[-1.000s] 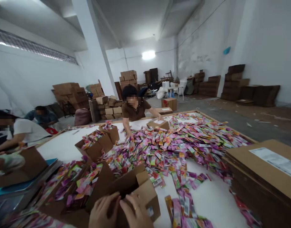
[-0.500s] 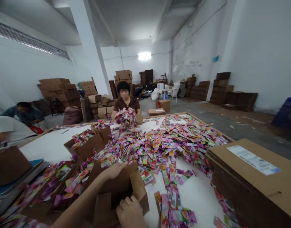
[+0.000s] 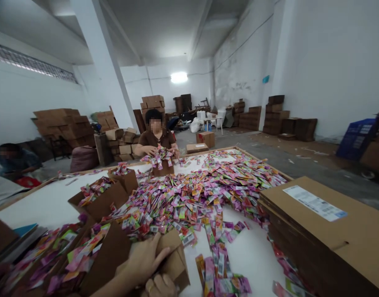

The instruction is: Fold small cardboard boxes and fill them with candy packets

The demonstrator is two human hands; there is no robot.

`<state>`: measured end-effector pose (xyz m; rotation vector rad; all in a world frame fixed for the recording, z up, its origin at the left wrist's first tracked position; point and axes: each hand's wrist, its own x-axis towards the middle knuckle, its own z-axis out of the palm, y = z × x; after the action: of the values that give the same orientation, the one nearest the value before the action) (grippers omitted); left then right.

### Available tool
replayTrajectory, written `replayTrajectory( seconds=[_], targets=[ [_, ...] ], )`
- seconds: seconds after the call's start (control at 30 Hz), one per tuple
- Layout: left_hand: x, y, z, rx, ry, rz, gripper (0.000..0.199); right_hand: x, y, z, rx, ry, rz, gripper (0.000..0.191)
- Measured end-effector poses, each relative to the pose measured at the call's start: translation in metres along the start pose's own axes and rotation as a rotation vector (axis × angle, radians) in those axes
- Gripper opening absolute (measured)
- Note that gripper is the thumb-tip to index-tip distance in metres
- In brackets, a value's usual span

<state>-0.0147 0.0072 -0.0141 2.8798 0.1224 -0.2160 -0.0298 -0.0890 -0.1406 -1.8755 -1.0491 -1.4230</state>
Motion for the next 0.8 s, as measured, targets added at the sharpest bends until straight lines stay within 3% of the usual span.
replayTrajectory(
  seconds=[0.1,0.17,0.27,0.5,0.6,0.67,0.73,0.8],
  targets=[
    [0.004,-0.003,0.018,0.088,0.091,-0.004,0.061,0.023,-0.001,-0.009,0.091,-0.151,0.029,0.031],
    [0.008,-0.005,0.021,0.140,0.097,0.002,0.061,0.033,0.000,-0.020,0.135,-0.308,0.037,0.034],
    [0.014,-0.009,0.022,0.223,0.114,0.027,0.064,0.037,0.001,-0.030,0.136,-0.433,0.048,0.034],
    [0.021,-0.014,0.028,0.186,0.135,0.047,0.064,0.036,0.004,-0.031,0.142,-0.442,-0.001,0.025],
    [0.017,-0.017,0.017,-0.019,0.200,0.083,0.059,0.039,0.007,-0.031,0.144,-0.462,0.000,0.024],
    [0.007,-0.017,0.004,-0.193,0.221,0.187,0.057,0.042,0.009,-0.035,0.177,-0.471,0.008,0.024],
    [-0.010,-0.015,-0.005,-0.230,0.101,0.279,0.068,0.043,0.014,-0.043,0.276,-0.450,0.039,0.030],
    [-0.031,-0.012,-0.007,-0.080,-0.079,0.266,0.102,0.039,0.023,-0.059,0.377,-0.422,0.130,0.031]
  ],
)
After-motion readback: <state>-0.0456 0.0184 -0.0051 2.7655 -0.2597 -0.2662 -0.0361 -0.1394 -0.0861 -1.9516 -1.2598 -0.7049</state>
